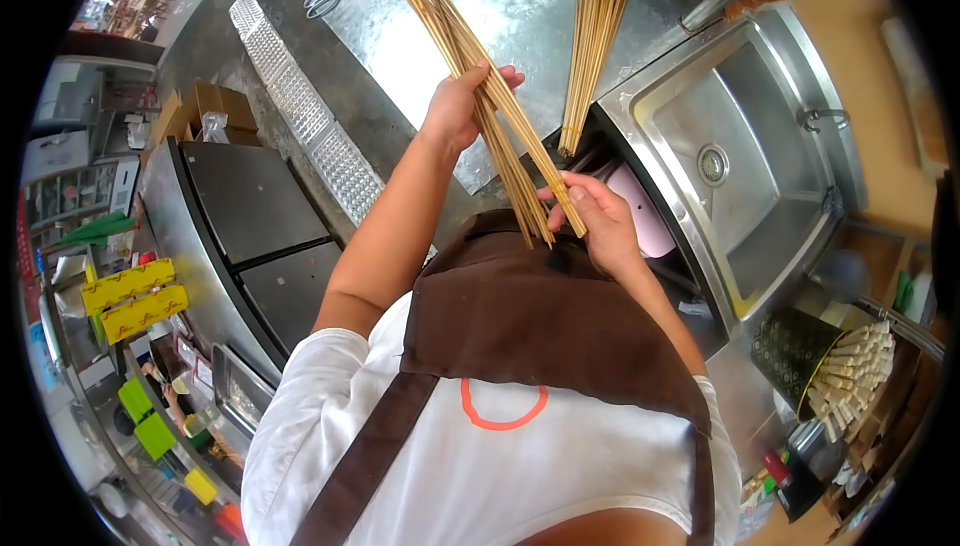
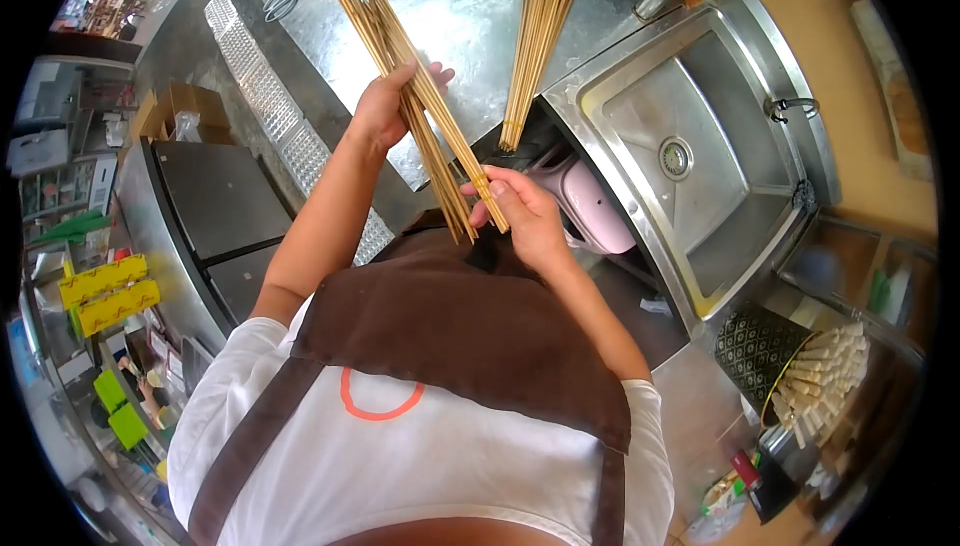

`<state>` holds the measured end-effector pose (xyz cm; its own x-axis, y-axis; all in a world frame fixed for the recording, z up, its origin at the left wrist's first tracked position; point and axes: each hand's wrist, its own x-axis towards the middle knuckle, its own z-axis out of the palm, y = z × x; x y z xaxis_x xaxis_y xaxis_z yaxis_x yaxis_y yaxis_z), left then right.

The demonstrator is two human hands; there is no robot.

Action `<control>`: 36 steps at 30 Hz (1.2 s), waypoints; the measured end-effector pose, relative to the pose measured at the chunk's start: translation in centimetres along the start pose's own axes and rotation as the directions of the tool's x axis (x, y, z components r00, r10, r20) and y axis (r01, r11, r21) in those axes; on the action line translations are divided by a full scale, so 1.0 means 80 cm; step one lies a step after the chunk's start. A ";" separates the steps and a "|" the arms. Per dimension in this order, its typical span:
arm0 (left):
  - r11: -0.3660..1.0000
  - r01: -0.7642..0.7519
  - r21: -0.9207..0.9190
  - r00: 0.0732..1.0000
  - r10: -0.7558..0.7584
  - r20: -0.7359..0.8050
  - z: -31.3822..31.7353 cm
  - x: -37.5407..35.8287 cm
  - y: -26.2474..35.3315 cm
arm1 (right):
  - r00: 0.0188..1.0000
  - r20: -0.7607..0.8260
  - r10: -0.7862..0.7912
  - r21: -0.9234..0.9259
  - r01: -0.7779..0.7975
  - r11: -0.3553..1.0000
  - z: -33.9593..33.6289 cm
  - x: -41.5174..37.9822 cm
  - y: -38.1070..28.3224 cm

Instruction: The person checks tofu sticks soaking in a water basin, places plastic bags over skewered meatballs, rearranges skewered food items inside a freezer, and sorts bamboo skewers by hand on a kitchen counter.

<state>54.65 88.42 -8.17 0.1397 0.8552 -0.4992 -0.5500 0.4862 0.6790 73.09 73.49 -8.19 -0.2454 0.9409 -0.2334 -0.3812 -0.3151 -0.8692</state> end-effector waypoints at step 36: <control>0.982 -0.152 -0.113 0.925 0.101 -0.366 -0.026 -0.010 -0.010 | 0.901 0.316 -0.297 -0.561 0.430 0.708 0.063 0.029 -0.038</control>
<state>53.24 87.00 -9.43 -0.2278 0.7744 -0.5902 -0.6541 0.3273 0.6820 69.20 75.99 -3.84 -0.3898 0.9021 0.1851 0.1250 0.2510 -0.9599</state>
